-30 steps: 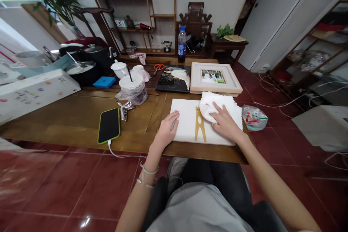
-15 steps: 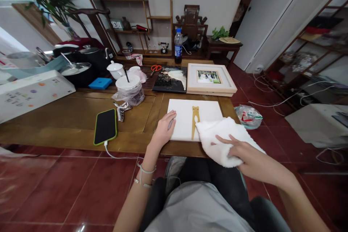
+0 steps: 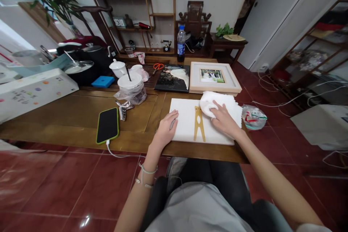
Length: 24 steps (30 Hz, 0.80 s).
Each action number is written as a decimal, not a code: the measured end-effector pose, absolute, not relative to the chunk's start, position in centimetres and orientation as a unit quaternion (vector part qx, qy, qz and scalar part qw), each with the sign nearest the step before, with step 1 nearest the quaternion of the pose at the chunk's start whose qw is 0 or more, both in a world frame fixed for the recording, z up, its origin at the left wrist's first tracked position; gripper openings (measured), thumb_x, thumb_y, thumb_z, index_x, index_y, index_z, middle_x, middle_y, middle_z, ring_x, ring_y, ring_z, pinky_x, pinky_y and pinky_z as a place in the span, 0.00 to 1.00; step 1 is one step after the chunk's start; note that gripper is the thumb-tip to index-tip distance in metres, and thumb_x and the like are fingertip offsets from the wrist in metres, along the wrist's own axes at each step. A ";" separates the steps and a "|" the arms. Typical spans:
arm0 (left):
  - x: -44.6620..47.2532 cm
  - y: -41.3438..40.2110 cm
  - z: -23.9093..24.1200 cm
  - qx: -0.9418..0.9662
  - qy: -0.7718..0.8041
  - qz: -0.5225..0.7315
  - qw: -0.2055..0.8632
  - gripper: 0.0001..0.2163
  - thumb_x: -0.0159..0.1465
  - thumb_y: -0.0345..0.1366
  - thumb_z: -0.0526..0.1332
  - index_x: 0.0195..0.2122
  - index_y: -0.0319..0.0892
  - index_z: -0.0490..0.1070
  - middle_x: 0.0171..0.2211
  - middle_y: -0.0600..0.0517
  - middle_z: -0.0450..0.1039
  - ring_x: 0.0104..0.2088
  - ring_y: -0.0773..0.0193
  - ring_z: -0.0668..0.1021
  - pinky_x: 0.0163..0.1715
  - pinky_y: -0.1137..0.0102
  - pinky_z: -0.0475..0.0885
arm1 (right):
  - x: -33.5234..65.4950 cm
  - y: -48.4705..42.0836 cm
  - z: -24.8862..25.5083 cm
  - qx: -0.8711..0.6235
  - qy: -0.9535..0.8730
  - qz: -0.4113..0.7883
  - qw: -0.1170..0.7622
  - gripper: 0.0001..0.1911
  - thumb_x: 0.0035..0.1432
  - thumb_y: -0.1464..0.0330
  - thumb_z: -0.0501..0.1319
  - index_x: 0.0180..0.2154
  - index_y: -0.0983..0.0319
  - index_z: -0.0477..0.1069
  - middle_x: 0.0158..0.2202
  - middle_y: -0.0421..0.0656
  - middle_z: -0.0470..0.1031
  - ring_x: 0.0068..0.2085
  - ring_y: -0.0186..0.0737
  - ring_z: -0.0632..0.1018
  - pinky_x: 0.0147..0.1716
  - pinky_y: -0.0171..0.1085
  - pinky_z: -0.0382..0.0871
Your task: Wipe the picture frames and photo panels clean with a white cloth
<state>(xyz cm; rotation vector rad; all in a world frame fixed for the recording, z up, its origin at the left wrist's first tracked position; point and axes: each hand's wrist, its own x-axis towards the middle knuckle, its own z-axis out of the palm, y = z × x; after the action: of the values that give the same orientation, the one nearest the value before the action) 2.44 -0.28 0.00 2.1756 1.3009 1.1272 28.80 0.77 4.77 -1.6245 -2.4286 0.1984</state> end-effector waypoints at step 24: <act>2.4 -0.4 0.1 0.774 0.456 0.399 0.183 0.14 0.65 0.33 0.52 0.49 0.35 0.71 0.53 0.40 0.71 0.56 0.55 0.71 0.58 0.56 0.64 | 31.9 -6.2 7.4 -0.434 -0.839 0.313 0.100 0.21 0.46 0.79 0.49 0.38 0.59 0.72 0.63 0.40 0.59 0.66 0.47 0.50 0.62 0.54 0.47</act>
<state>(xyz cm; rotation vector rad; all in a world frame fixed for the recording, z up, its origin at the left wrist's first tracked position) 2.44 -0.39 0.11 2.1842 1.2867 1.1253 31.87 -6.21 7.44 -1.2818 -2.4800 0.9256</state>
